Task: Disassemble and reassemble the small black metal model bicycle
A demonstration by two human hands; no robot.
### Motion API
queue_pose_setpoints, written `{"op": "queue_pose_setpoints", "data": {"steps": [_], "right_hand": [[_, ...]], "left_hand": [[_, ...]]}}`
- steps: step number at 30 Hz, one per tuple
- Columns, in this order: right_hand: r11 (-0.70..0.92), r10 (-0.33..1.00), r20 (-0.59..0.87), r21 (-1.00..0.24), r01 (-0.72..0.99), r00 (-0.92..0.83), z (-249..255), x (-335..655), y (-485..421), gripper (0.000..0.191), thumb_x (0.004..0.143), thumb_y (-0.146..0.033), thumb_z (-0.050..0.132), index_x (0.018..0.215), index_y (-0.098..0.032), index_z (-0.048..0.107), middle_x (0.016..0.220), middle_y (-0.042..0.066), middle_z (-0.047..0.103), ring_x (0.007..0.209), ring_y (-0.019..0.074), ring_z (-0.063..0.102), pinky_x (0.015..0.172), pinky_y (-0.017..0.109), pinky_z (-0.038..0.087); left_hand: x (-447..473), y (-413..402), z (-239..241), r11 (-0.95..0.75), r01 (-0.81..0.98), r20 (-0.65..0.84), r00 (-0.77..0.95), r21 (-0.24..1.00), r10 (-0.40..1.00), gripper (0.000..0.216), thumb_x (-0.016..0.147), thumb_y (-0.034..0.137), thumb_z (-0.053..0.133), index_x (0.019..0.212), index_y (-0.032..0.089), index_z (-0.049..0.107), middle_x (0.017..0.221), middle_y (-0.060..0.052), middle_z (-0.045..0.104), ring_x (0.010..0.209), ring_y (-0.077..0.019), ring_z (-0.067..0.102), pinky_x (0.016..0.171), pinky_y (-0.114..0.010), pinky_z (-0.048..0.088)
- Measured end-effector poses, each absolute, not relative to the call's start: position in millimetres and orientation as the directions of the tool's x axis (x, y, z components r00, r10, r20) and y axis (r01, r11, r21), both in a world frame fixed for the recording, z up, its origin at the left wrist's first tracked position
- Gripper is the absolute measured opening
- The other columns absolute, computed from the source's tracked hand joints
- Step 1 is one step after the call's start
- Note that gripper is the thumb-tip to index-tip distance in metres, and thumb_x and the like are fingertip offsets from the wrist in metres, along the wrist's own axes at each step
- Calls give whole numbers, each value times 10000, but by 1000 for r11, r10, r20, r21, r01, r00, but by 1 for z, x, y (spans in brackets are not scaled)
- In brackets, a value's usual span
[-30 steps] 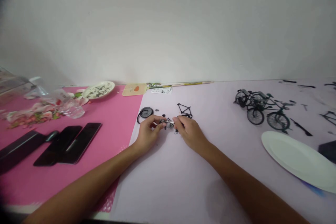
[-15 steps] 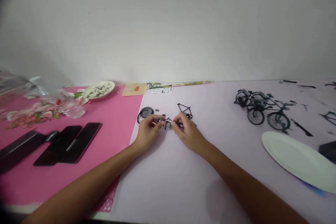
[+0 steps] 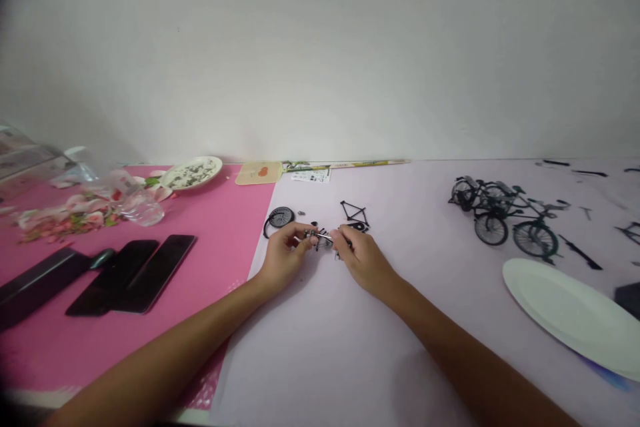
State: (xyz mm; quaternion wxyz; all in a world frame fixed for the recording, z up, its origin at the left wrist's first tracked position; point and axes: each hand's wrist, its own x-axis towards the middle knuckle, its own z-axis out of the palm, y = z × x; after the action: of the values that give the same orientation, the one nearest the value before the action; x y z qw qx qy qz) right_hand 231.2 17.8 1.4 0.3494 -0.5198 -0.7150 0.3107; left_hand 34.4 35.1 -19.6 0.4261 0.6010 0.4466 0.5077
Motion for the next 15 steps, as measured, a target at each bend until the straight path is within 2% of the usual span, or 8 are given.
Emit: {"op": "queue_pose_setpoints", "data": {"steps": [5, 10, 15], "right_hand": [[277, 955, 186, -836, 474, -230, 1, 232, 17, 241, 1052, -470, 508, 988, -238, 506, 824, -1, 628, 678, 161, 565, 626, 284, 456], [272, 958, 188, -837, 474, -217, 0, 232, 17, 236, 1042, -466, 525, 984, -237, 506, 829, 8, 634, 693, 169, 593, 644, 295, 473], [288, 956, 217, -823, 489, -198, -1, 232, 18, 271, 1037, -497, 535, 980, -233, 526, 820, 17, 652, 672, 173, 600, 629, 302, 471]], "left_hand": [[34, 35, -22, -244, 108, 236, 80, 964, 968, 175, 876, 234, 726, 1031, 175, 783, 989, -78, 775, 746, -136, 638, 674, -241, 502], [34, 36, -23, -249, 102, 241, 82, 963, 967, 170, 878, 248, 729, 1021, 175, 784, 1005, -81, 776, 733, -137, 638, 672, -248, 503], [34, 37, -22, -203, 100, 196, 70, 974, 978, 186, 881, 271, 734, 1030, 170, 782, 898, -65, 765, 686, -135, 620, 648, -249, 490]]}}
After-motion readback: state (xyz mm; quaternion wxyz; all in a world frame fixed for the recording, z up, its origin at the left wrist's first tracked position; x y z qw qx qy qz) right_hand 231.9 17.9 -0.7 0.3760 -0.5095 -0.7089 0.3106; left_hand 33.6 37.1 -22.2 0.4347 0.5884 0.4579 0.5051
